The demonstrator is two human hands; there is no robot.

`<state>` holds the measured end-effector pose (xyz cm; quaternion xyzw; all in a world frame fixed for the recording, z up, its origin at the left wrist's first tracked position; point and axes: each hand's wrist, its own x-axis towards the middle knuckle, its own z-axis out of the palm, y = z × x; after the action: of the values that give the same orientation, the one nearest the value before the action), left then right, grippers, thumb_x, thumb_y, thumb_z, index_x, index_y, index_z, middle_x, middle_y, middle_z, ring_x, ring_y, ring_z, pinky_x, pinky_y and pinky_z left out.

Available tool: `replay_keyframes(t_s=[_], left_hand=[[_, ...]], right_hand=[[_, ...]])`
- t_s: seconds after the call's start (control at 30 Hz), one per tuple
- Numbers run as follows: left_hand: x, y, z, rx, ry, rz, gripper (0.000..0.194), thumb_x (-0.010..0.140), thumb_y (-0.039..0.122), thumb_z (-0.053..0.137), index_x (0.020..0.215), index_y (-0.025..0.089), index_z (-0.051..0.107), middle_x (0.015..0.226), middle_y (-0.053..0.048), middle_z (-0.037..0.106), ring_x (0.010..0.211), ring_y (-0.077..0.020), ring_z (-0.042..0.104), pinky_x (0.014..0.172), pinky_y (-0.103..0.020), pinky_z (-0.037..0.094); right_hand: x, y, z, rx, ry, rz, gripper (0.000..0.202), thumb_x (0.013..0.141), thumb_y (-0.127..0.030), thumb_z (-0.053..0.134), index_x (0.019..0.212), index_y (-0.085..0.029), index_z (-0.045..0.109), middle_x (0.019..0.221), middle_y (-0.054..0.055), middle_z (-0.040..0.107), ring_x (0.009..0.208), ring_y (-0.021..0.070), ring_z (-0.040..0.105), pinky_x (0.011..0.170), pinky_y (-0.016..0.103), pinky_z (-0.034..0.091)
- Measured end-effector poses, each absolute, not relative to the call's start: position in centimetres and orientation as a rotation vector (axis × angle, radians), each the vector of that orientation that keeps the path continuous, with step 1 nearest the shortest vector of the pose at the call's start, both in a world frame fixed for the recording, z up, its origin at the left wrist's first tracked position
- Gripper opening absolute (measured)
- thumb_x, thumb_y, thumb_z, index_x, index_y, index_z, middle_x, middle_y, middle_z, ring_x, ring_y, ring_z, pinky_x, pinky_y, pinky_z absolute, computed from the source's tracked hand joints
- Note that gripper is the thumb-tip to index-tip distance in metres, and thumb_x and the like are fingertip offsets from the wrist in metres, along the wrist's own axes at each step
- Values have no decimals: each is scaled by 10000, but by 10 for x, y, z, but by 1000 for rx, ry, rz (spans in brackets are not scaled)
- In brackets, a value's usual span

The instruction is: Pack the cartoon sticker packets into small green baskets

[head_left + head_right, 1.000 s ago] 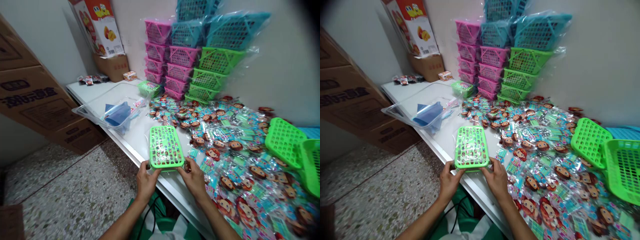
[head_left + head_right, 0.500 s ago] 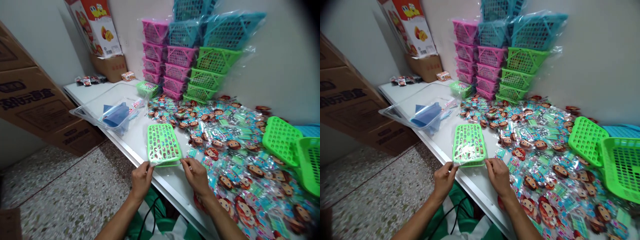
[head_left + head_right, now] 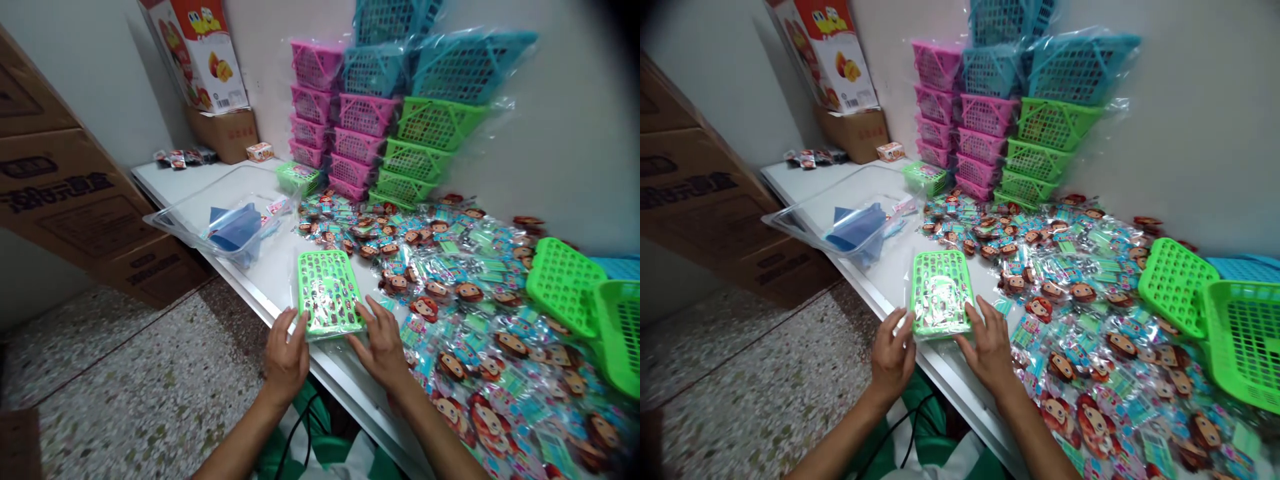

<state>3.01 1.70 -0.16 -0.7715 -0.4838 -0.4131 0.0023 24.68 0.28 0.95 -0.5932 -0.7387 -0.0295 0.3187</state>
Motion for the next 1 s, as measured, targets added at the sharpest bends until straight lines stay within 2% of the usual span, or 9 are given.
replay_keyframes(t_s=[0.17, 0.37, 0.43, 0.5, 0.57, 0.63, 0.77, 0.87, 1.0], left_hand=[[36, 19, 2, -2693, -1242, -1216, 651, 793, -25, 358, 1388, 235, 311, 1364, -109, 472, 1342, -257, 310, 1059, -541, 328], [45, 11, -13, -2518, -1489, -1373, 664, 800, -11, 343, 1418, 213, 252, 1474, -135, 294, 1376, -282, 224, 1061, -534, 317], [47, 9, -20, -2347, -1746, -1435, 654, 807, 51, 406, 1424, 166, 222, 1460, -181, 292, 1352, -304, 273, 1042, -532, 333], [46, 7, -26, -2285, -1992, -1403, 617, 814, 107, 438, 1404, 148, 263, 1360, -189, 432, 1241, -297, 444, 969, -492, 422], [41, 5, -31, -2343, -2127, -1309, 547, 820, 115, 419, 1360, 161, 342, 1229, -150, 560, 1080, -261, 579, 877, -433, 493], [34, 3, -32, -2402, -2163, -1258, 529, 817, 97, 395, 1340, 171, 370, 1195, -128, 590, 1013, -234, 615, 839, -390, 512], [17, -4, -26, -2576, -1993, -1228, 569, 794, 87, 422, 1350, 181, 350, 1194, -119, 596, 1036, -215, 603, 853, -347, 511], [8, -11, -20, -2644, -1842, -1220, 567, 793, 103, 449, 1346, 188, 353, 1188, -125, 592, 1081, -220, 575, 894, -357, 497], [8, -13, -18, -2645, -1634, -1307, 635, 771, 125, 480, 1381, 159, 310, 1258, -172, 524, 1191, -258, 490, 933, -406, 473]], right_hand=[[239, 16, 10, -1546, -2108, -71, 573, 828, -248, 554, 1368, -227, 363, 1434, 117, 352, 1302, 295, 310, 1019, 486, 301], [233, 19, 1, -1556, -2002, -93, 597, 844, -262, 527, 1399, -208, 314, 1457, 136, 304, 1302, 306, 314, 1007, 496, 328], [235, 15, -6, -1592, -1919, -93, 639, 866, -300, 503, 1431, -162, 238, 1406, 176, 372, 1232, 309, 409, 953, 483, 396], [241, 10, -14, -1622, -1884, -87, 610, 897, -287, 445, 1442, -141, 213, 1233, 177, 548, 1037, 283, 559, 835, 440, 479], [249, 3, -19, -1624, -1899, -93, 514, 918, -244, 392, 1415, -155, 294, 1041, 136, 654, 839, 246, 620, 742, 396, 510], [257, -6, -19, -1602, -1934, -90, 436, 922, -226, 382, 1354, -177, 408, 996, 111, 677, 806, 232, 633, 736, 384, 512], [277, -28, 1, -1511, -2047, 15, 330, 878, -268, 493, 1199, -237, 564, 1020, 68, 687, 890, 235, 646, 763, 382, 525], [291, -29, 33, -1457, -2082, 129, 277, 834, -304, 579, 1107, -276, 617, 955, 34, 706, 818, 211, 669, 694, 334, 548], [285, 23, 94, -1436, -1962, 196, 209, 847, -332, 564, 1031, -279, 647, 939, 26, 711, 792, 201, 674, 665, 304, 541]])
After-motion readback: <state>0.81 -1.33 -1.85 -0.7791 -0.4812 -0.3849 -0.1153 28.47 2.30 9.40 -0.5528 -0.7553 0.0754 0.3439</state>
